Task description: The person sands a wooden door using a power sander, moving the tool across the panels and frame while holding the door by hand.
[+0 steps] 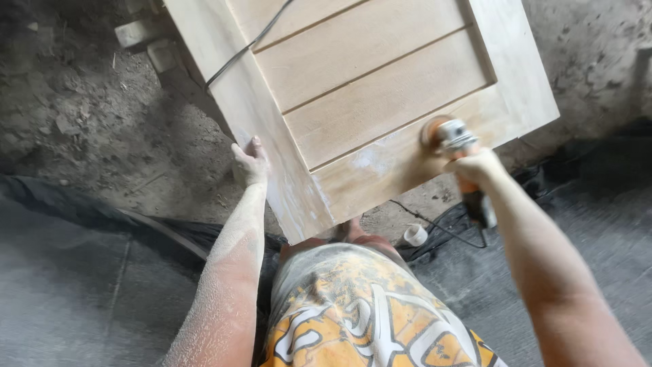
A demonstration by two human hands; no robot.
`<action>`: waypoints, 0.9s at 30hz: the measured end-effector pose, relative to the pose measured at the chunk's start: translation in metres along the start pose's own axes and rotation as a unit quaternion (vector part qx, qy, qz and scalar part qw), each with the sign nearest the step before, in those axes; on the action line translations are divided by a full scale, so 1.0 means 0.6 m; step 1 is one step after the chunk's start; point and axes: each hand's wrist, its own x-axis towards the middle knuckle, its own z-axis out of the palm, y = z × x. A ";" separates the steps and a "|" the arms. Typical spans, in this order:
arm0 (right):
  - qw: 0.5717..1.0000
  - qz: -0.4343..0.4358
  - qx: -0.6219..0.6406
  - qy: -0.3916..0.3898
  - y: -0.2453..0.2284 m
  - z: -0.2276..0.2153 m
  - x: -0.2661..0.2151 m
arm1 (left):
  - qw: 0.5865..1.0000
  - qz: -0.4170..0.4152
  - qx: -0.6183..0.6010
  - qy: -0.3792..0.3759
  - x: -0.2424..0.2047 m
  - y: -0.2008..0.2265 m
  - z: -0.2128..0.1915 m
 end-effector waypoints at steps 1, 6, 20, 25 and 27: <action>1.000 0.005 -0.028 -0.015 -0.021 0.031 -0.040 | 1.000 -0.011 0.006 -0.010 0.002 0.004 -0.004; 0.984 -0.082 -0.139 -0.073 -0.099 0.160 -0.207 | 0.997 0.053 -0.045 0.034 0.001 0.007 -0.006; 0.978 -0.075 -0.186 -0.054 -0.130 0.150 -0.189 | 0.995 0.046 -0.087 0.013 -0.010 0.018 -0.026; 0.981 -0.115 -0.150 -0.030 -0.079 0.072 -0.046 | 0.998 0.003 -0.063 0.010 -0.020 0.018 -0.029; 0.987 -0.092 -0.127 -0.027 -0.064 0.033 0.009 | 0.998 -0.008 -0.057 0.009 -0.018 0.019 -0.026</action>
